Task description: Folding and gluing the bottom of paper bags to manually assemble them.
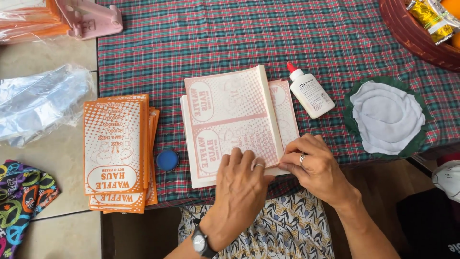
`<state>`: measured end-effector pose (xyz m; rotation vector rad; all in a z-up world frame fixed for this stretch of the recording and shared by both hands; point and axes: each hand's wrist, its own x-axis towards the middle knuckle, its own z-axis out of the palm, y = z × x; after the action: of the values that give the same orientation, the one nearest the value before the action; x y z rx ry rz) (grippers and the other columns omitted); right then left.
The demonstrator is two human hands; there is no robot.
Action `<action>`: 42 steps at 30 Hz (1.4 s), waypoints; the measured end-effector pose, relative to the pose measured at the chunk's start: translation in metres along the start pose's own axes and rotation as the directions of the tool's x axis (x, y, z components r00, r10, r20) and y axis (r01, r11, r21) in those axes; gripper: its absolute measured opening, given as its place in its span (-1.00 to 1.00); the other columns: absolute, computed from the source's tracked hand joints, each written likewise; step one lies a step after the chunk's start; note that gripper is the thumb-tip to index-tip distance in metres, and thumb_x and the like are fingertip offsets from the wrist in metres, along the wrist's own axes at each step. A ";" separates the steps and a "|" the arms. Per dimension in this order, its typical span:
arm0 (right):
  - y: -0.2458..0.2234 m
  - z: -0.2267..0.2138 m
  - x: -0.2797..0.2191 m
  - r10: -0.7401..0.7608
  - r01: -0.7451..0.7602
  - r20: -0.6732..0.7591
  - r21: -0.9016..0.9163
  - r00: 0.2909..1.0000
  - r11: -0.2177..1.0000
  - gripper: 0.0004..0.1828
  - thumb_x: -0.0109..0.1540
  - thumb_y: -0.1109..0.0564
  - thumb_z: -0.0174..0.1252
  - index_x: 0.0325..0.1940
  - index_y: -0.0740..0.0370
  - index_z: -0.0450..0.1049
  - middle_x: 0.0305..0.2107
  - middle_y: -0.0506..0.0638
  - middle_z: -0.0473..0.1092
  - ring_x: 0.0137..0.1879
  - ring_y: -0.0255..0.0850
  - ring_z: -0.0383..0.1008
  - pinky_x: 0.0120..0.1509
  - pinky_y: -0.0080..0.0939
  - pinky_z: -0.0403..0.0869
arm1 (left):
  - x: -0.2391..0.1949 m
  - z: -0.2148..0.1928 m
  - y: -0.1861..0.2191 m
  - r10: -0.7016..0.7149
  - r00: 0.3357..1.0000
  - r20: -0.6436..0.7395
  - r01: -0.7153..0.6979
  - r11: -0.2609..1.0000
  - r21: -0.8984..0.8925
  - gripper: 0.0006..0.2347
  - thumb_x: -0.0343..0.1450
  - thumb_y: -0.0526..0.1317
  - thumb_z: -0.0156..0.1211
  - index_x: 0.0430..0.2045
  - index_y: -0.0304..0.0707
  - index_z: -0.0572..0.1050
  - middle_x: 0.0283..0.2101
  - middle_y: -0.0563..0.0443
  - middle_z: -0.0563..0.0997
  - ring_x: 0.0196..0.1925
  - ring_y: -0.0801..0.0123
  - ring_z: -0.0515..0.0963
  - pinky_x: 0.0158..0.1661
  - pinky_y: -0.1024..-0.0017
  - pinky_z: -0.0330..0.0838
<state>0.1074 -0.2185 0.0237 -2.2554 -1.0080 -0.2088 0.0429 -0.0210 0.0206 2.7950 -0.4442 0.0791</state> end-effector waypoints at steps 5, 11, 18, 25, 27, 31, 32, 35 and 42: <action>-0.002 0.002 0.000 0.036 -0.036 0.010 0.016 0.999 0.999 -0.92 0.18 0.19 0.36 -0.32 0.19 0.57 -0.36 -0.10 0.41 -0.22 -0.19 0.36 -0.08 -0.14 0.23 | 0.014 0.021 -0.001 0.078 0.967 -0.242 -0.111 0.986 -0.127 -0.92 0.53 -0.29 0.09 -0.31 -0.27 0.50 -0.39 -0.08 0.42 -0.38 0.11 0.32 -0.43 0.20 0.21; -0.003 -0.001 -0.014 0.192 -0.190 -0.002 0.138 0.981 0.972 -0.65 0.18 0.18 0.36 0.05 0.20 0.58 -0.11 -0.01 0.40 -0.13 -0.21 0.49 0.05 -0.25 0.52 | 0.020 0.025 -0.008 0.058 0.957 -0.284 -0.121 0.970 -0.209 -0.89 0.55 -0.25 0.07 -0.37 -0.18 0.50 -0.44 -0.01 0.40 -0.46 0.10 0.30 -0.47 0.18 0.16; 0.002 0.008 -0.019 0.244 -0.226 -0.092 0.171 0.965 0.959 -0.95 0.25 0.22 0.27 -0.26 0.25 0.54 -0.18 0.01 0.37 -0.09 -0.21 0.46 0.00 -0.28 0.46 | 0.023 0.023 -0.009 0.000 0.969 -0.246 -0.077 0.950 -0.304 -0.85 0.52 -0.19 0.14 -0.44 -0.16 0.53 -0.49 0.02 0.45 -0.46 0.10 0.35 -0.45 0.19 0.21; 0.001 0.008 -0.013 0.295 -0.276 -0.087 0.185 0.951 0.943 -0.92 0.22 0.22 0.31 -0.33 0.23 0.54 -0.27 -0.03 0.37 -0.18 -0.27 0.44 -0.09 -0.33 0.44 | 0.028 0.027 -0.014 -0.048 0.970 -0.239 -0.043 0.931 -0.362 -0.86 0.42 -0.22 0.29 -0.48 -0.14 0.44 -0.51 0.06 0.52 -0.47 0.11 0.42 -0.39 0.20 0.31; 0.001 0.007 -0.012 0.304 -0.284 -0.075 0.201 0.950 0.938 -0.92 0.22 0.21 0.31 -0.33 0.23 0.54 -0.27 -0.03 0.38 -0.15 -0.25 0.45 -0.03 -0.31 0.44 | 0.029 0.026 -0.014 -0.046 0.971 -0.235 -0.043 0.932 -0.360 -0.85 0.42 -0.23 0.29 -0.51 -0.13 0.43 -0.52 0.06 0.51 -0.48 0.11 0.42 -0.43 0.20 0.29; 0.001 0.006 -0.009 0.316 -0.295 -0.060 0.231 0.947 0.927 -0.92 0.18 0.24 0.34 -0.36 0.23 0.55 -0.29 -0.04 0.38 -0.15 -0.26 0.44 0.00 -0.32 0.43 | 0.030 0.025 -0.015 -0.057 0.978 -0.199 -0.022 0.928 -0.372 -0.85 0.42 -0.20 0.30 -0.50 -0.13 0.44 -0.51 0.05 0.53 -0.47 0.08 0.44 -0.44 0.16 0.30; 0.001 0.005 -0.008 0.317 -0.294 -0.060 0.245 0.946 0.924 -0.92 0.18 0.25 0.35 -0.37 0.22 0.56 -0.30 -0.05 0.38 -0.15 -0.27 0.45 -0.01 -0.32 0.44 | 0.031 0.024 -0.015 -0.054 0.980 -0.193 -0.022 0.929 -0.370 -0.84 0.41 -0.20 0.30 -0.51 -0.13 0.44 -0.52 0.04 0.53 -0.47 0.07 0.45 -0.44 0.16 0.30; 0.002 0.006 -0.010 0.327 -0.300 -0.060 0.267 0.943 0.916 -0.92 0.16 0.26 0.37 -0.38 0.21 0.57 -0.30 -0.05 0.39 -0.15 -0.27 0.45 -0.03 -0.34 0.44 | 0.031 0.022 -0.016 -0.055 0.983 -0.172 -0.015 0.924 -0.383 -0.84 0.41 -0.20 0.30 -0.53 -0.14 0.43 -0.53 0.04 0.53 -0.46 0.07 0.47 -0.44 0.15 0.31; 0.000 0.010 -0.009 0.336 -0.307 -0.085 0.245 0.938 0.920 -0.86 0.13 0.32 0.36 -0.43 0.22 0.52 -0.31 -0.04 0.39 -0.20 -0.30 0.42 -0.11 -0.36 0.39 | 0.034 0.025 -0.017 -0.079 0.988 -0.132 0.025 0.928 -0.372 -0.83 0.39 -0.16 0.30 -0.55 -0.14 0.45 -0.53 0.03 0.56 -0.41 0.03 0.52 -0.45 0.08 0.35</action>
<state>0.1000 -0.2171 0.0124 -2.1277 -0.5508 -0.0847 0.0802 -0.0235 -0.0046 2.4078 -0.3113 0.1673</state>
